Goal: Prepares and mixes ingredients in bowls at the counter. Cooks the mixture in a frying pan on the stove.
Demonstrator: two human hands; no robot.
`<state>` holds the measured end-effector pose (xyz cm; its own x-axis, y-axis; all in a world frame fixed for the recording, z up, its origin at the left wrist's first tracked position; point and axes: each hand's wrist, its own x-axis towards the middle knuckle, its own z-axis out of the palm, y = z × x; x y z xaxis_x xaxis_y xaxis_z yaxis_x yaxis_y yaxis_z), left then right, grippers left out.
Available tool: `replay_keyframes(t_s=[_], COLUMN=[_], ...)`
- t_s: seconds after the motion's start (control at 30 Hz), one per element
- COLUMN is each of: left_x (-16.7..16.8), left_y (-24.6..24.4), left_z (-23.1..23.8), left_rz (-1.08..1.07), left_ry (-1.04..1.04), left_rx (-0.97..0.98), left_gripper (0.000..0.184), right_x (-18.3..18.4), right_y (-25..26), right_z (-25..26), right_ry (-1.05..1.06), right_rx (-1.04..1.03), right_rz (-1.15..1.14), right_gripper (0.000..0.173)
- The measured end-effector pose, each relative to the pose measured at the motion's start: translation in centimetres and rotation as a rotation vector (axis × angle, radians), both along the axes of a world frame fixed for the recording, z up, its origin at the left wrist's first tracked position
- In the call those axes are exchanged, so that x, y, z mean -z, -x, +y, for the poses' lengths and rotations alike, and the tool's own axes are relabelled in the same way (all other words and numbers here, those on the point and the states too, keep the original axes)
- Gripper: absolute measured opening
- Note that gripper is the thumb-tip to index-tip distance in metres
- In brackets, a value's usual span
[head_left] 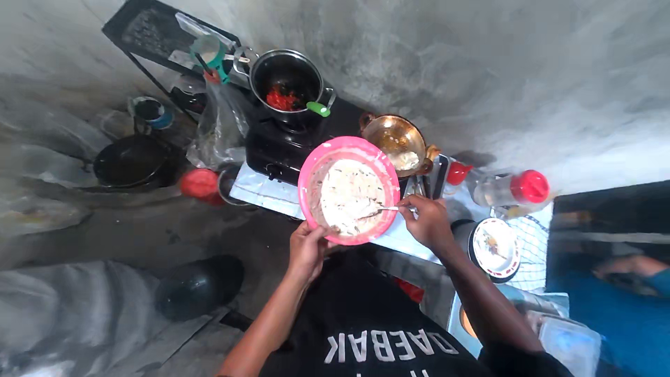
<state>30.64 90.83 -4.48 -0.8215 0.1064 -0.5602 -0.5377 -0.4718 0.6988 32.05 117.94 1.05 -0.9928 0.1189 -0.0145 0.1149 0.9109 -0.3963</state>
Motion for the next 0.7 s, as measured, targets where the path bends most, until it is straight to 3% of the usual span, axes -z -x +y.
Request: replay_keyframes(t_s=[0.27, 0.5, 0.6, 0.7], left_x=[-0.2, -0.3, -0.3, -0.3], left_y=[1.5, 1.9, 1.8, 2.0], left_z=[0.1, 0.5, 0.7, 0.8], left_rz=[0.017, 0.023, 0.027, 0.019], left_ry=[-0.06, -0.091, -0.094, -0.09], left_rx=[0.066, 0.095, 0.101, 0.102], left_gripper=[0.014, 0.016, 0.016, 0.015], right_x=[-2.4, 0.3, 1.4, 2.5], right_y=[-1.2, -2.1, -1.9, -2.3], right_z=[0.4, -1.8, -1.4, -0.7], right_ry=[-0.017, -0.413, -0.426, -0.367], right_rx=[0.074, -0.127, -0.086, -0.2], right_rz=[0.163, 0.336, 0.398, 0.305], right_gripper=[0.01, 0.023, 0.024, 0.025])
